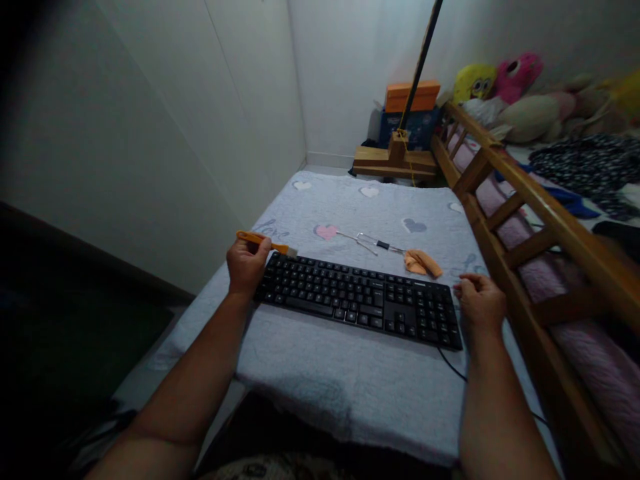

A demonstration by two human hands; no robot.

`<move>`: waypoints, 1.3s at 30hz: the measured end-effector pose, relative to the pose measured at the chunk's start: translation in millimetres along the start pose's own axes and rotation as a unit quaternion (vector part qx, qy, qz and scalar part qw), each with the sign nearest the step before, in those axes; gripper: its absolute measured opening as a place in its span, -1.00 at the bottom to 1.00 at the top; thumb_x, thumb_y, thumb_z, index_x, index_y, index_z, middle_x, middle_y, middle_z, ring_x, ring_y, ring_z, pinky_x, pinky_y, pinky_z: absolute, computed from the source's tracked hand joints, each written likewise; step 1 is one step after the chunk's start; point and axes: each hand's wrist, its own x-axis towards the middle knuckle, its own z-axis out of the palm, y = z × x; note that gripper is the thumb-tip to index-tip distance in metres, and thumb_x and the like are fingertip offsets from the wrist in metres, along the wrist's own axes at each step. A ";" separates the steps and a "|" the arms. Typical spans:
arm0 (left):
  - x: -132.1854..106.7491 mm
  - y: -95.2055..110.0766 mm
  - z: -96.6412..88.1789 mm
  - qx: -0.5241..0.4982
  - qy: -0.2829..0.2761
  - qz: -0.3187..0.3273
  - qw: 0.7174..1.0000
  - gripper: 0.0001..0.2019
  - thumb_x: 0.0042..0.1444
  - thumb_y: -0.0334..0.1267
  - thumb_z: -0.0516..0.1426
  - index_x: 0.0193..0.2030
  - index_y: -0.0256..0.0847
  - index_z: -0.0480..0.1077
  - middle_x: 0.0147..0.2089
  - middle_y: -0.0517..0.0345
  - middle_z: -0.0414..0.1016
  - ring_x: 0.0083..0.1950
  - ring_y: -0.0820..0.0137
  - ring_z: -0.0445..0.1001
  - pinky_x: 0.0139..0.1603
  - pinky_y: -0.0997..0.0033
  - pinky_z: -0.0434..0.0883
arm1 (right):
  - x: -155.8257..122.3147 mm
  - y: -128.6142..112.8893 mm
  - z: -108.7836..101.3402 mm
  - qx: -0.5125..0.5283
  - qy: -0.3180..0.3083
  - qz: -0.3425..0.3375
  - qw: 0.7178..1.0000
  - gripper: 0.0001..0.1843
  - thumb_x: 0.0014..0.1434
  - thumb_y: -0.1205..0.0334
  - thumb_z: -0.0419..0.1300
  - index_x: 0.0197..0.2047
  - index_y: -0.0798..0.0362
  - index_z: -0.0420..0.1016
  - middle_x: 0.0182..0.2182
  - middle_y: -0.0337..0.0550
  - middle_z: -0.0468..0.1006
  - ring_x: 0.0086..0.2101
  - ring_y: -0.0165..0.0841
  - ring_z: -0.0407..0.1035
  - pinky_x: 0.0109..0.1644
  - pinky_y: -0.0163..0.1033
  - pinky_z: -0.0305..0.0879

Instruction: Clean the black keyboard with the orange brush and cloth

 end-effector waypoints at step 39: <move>14.4 -10.6 -20.1 0.226 0.073 0.055 0.970 -0.94 0.12 -0.25 0.18 -0.30 -0.15 0.47 -0.45 0.19 0.49 -0.40 0.32 0.51 -0.20 0.35 0.45 | -2.8 -3.5 0.9 0.028 0.006 0.011 1.000 -0.65 -0.22 0.15 0.23 -0.30 0.05 0.59 -0.52 -0.21 0.55 -0.49 -0.33 0.42 -0.42 -0.28 0.29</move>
